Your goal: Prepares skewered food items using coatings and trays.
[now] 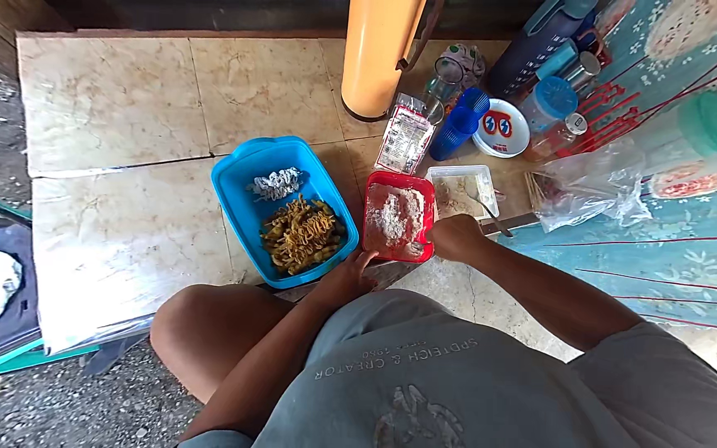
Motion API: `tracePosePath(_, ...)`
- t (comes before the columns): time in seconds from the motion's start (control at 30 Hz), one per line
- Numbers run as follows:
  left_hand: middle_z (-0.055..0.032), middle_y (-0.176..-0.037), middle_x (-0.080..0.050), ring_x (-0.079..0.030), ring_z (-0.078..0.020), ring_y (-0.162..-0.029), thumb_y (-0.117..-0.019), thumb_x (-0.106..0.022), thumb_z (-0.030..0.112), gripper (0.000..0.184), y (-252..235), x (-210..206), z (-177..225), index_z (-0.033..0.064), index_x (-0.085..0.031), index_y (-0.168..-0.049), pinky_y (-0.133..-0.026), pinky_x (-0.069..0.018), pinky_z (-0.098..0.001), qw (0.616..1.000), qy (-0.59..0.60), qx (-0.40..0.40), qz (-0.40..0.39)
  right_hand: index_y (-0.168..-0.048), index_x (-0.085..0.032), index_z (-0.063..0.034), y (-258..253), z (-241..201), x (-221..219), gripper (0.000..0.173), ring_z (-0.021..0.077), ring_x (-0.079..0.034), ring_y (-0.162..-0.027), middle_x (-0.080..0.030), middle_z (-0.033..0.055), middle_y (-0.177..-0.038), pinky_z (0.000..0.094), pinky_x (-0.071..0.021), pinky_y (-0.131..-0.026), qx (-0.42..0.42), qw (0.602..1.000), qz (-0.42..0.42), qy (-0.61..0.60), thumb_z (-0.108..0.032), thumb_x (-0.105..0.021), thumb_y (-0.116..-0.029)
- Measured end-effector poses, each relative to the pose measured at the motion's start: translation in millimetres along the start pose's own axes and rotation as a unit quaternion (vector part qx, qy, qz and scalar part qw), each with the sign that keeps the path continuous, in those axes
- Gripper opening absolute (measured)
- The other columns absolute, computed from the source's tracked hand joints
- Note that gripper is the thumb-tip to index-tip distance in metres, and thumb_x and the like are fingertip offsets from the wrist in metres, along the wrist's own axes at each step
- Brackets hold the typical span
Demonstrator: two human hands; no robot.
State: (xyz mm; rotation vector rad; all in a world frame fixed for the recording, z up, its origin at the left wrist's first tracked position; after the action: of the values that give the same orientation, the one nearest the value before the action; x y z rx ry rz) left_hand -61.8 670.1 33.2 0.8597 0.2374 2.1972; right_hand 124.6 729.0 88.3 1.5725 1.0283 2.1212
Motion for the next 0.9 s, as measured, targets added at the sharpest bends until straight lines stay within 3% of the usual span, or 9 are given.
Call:
tracePosePath(0.2,-0.0209,-0.147,-0.05,-0.063,-0.0324,-0.117,-0.1013,-0.064,0.029,0.062,-1,0,2,0.0104,-0.041,-0.155,-0.102,-0.0509,-0.0464,1.0,-0.007,0.001,0.003,-0.126,-0.074,-0.0184,-13,-6,-27,0.03,0.0374,-0.069,-0.115,-0.074,0.0141,-0.119,0.0659,-0.0517,-0.092,-0.024,0.981,0.0,-0.192,-0.024,-0.051,-0.1075)
tracePosePath(0.4,-0.0207,-0.152,-0.047,-0.063,-0.0335,-0.12,-0.1017,-0.064,0.032,0.064,1,-2,-2,0.0128,-0.038,-0.158,-0.103,-0.051,-0.0487,1.0,-0.022,-0.003,0.002,-0.116,-0.078,-0.0133,-19,29,-18,0.024,0.0368,-0.069,-0.114,-0.075,0.0149,-0.116,0.0677,-0.05,-0.097,0.025,0.971,0.028,-0.236,-0.022,-0.06,-0.1031)
tracePosePath(0.53,-0.021,-0.15,-0.048,-0.063,-0.0334,-0.12,-0.1018,-0.064,0.031,0.063,2,-1,-1,0.0119,-0.04,-0.157,-0.102,-0.051,-0.0483,1.0,-0.019,-0.001,0.003,-0.113,-0.078,-0.0136,6,60,4,0.025,0.0381,-0.069,-0.112,-0.075,0.0156,-0.113,0.0687,-0.0502,-0.092,-0.048,0.984,0.027,-0.168,-0.026,-0.057,-0.1043)
tracePosePath(0.63,-0.0209,-0.149,-0.049,-0.063,-0.0333,-0.118,-0.1017,-0.064,0.031,0.062,0,-1,0,0.0122,-0.041,-0.156,-0.102,-0.051,-0.0486,1.0,-0.022,0.003,0.002,-0.115,-0.077,-0.0161,20,61,13,0.025,0.039,-0.07,-0.11,-0.075,0.0151,-0.112,0.0678,-0.0518,-0.087,-0.081,0.985,0.049,-0.147,-0.025,-0.055,-0.1045)
tracePosePath(0.9,-0.0218,-0.15,-0.048,-0.062,-0.035,-0.122,-0.1016,-0.064,0.032,0.063,-1,-3,-2,0.0126,-0.041,-0.156,-0.103,-0.0504,-0.051,1.0,-0.027,0.008,0.005,-0.118,-0.076,-0.0158,28,64,23,0.027,0.0365,-0.071,-0.107,-0.076,0.0138,-0.11,0.0657,-0.0513,-0.089,-0.07,0.966,0.118,-0.22,-0.025,-0.054,-0.1066)
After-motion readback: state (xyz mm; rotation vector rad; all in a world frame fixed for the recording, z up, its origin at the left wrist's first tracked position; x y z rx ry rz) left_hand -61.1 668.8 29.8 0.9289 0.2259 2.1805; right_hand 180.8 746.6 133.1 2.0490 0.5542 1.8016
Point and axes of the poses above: each hand's wrist, its own y-axis away from the middle knuckle, its own x-axis out of the back of the hand, z = x × y, the point moved 8 cm from there along -y, towards the middle knuckle
